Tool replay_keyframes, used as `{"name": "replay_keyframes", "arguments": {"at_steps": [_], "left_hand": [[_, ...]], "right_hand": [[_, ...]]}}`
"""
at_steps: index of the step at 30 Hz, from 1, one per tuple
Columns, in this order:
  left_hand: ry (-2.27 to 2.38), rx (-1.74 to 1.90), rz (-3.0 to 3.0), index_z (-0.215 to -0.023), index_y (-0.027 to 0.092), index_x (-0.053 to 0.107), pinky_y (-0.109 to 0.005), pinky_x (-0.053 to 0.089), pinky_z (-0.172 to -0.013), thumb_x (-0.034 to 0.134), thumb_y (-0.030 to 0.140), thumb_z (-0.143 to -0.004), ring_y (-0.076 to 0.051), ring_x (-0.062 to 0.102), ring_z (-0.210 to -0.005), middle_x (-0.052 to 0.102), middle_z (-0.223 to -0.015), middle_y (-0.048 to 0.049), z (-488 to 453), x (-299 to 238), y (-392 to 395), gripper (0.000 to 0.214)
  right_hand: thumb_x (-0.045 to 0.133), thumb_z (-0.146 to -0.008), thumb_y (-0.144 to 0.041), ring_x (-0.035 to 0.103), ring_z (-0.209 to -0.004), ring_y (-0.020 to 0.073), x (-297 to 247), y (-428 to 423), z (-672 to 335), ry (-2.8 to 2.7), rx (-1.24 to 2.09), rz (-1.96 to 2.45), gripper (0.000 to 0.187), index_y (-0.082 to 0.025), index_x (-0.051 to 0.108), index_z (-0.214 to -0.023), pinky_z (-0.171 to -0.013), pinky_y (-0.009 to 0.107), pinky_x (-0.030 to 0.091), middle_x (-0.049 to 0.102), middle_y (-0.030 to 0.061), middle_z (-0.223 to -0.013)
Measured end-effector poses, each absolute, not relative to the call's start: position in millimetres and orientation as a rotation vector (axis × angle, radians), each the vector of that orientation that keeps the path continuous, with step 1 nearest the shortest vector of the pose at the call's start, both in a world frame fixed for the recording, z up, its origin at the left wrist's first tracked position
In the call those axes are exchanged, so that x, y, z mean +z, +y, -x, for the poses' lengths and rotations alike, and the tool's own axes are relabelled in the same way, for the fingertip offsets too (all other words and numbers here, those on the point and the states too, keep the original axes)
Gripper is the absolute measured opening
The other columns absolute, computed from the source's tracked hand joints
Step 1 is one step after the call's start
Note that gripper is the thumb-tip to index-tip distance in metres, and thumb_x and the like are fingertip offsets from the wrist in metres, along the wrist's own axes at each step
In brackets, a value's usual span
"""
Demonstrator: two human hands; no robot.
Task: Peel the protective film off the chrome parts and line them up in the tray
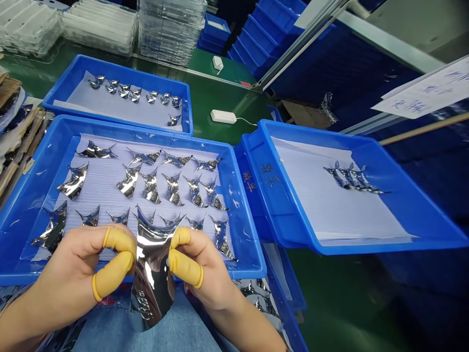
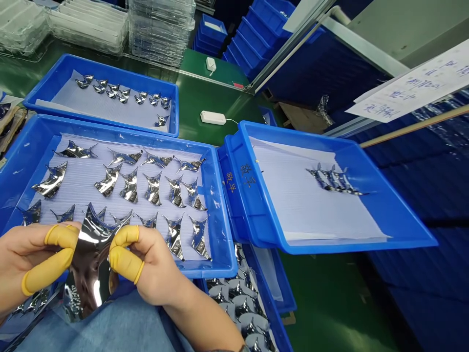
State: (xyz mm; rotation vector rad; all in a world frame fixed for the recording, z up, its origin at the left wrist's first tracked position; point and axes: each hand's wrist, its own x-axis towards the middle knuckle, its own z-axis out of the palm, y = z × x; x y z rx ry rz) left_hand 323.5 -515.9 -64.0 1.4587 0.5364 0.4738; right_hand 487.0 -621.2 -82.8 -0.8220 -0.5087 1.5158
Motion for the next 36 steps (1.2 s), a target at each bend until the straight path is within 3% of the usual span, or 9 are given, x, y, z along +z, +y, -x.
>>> {"name": "replay_keyframes", "arguments": {"at_steps": [6, 13, 19, 23, 26, 30, 36], "left_hand": [[0.563, 0.337, -1.266, -0.075, 0.027, 0.073, -0.015, 0.051, -0.055, 0.069, 0.013, -0.078, -0.009, 0.057, -0.059, 0.069, -0.07, 0.0055, -318.9, -60.8, -519.6, 0.014], [0.53, 0.368, -1.157, -0.069, 0.023, 0.072, -0.017, 0.052, -0.059, 0.071, 0.032, -0.081, -0.011, 0.059, -0.061, 0.067, -0.066, 0.0018, -323.1, -55.4, -519.1, 0.015], [0.62, 0.263, -1.11, -0.069, 0.02, 0.069, -0.02, 0.052, -0.051, 0.076, 0.03, -0.077, -0.011, 0.057, -0.052, 0.065, -0.062, 0.0007, -318.7, -62.5, -518.2, 0.014], [0.54, 0.212, -1.105, -0.084, 0.025, 0.074, -0.022, 0.058, -0.068, 0.075, 0.03, -0.079, -0.017, 0.068, -0.076, 0.073, -0.082, -0.0014, -312.0, -70.4, -515.2, 0.007], [0.537, 0.239, -1.172, -0.093, 0.033, 0.075, -0.021, 0.058, -0.073, 0.074, 0.034, -0.08, -0.017, 0.07, -0.08, 0.075, -0.086, 0.0009, -309.5, -75.7, -511.6, 0.013], [0.552, 0.303, -1.257, -0.083, 0.032, 0.075, -0.019, 0.058, -0.068, 0.074, 0.04, -0.08, -0.015, 0.068, -0.073, 0.073, -0.077, 0.002, -308.7, -83.6, -508.4, 0.008], [0.592, 0.297, -1.221, -0.068, 0.028, 0.072, -0.026, 0.056, -0.062, 0.07, 0.049, -0.08, -0.018, 0.062, -0.065, 0.067, -0.068, -0.0001, -309.5, -85.1, -511.5, 0.024]], "right_hand": [[0.078, -0.078, -0.032, 0.055, -0.047, 0.0053, -80.7, -624.5, -487.2, -0.505, 1.531, 0.776, 0.027, -0.015, 0.057, -0.074, -0.043, 0.014, 0.048, 0.055, -0.004, -0.062], [0.079, -0.076, -0.04, 0.054, -0.046, 0.0057, -78.9, -626.2, -483.0, -0.501, 1.53, 0.85, 0.033, -0.016, 0.057, -0.075, -0.041, 0.015, 0.047, 0.055, -0.0032, -0.065], [0.075, -0.08, -0.043, 0.051, -0.045, 0.0057, -74.1, -625.1, -481.0, -0.625, 1.415, 0.979, 0.033, -0.017, 0.055, -0.073, -0.041, 0.016, 0.045, 0.055, -0.0027, -0.063], [0.076, -0.079, -0.043, 0.049, -0.046, 0.0073, -70.0, -627.4, -485.0, -0.649, 1.312, 1.004, 0.033, -0.018, 0.056, -0.071, -0.04, 0.018, 0.042, 0.055, -0.0025, -0.061], [0.078, -0.076, -0.043, 0.048, -0.046, 0.0067, -69.2, -629.9, -489.0, -0.575, 1.3, 0.994, 0.033, -0.018, 0.057, -0.072, -0.042, 0.019, 0.043, 0.055, -0.0027, -0.062], [0.082, -0.072, -0.041, 0.049, -0.047, 0.0071, -69.7, -631.6, -491.3, -0.49, 1.304, 0.943, 0.034, -0.017, 0.058, -0.071, -0.042, 0.019, 0.044, 0.055, -0.0027, -0.063], [0.083, -0.071, -0.04, 0.052, -0.052, 0.0074, -69.6, -633.5, -492.0, -0.441, 1.307, 0.888, 0.033, -0.017, 0.06, -0.071, -0.04, 0.015, 0.042, 0.055, -0.0015, -0.065]]}}
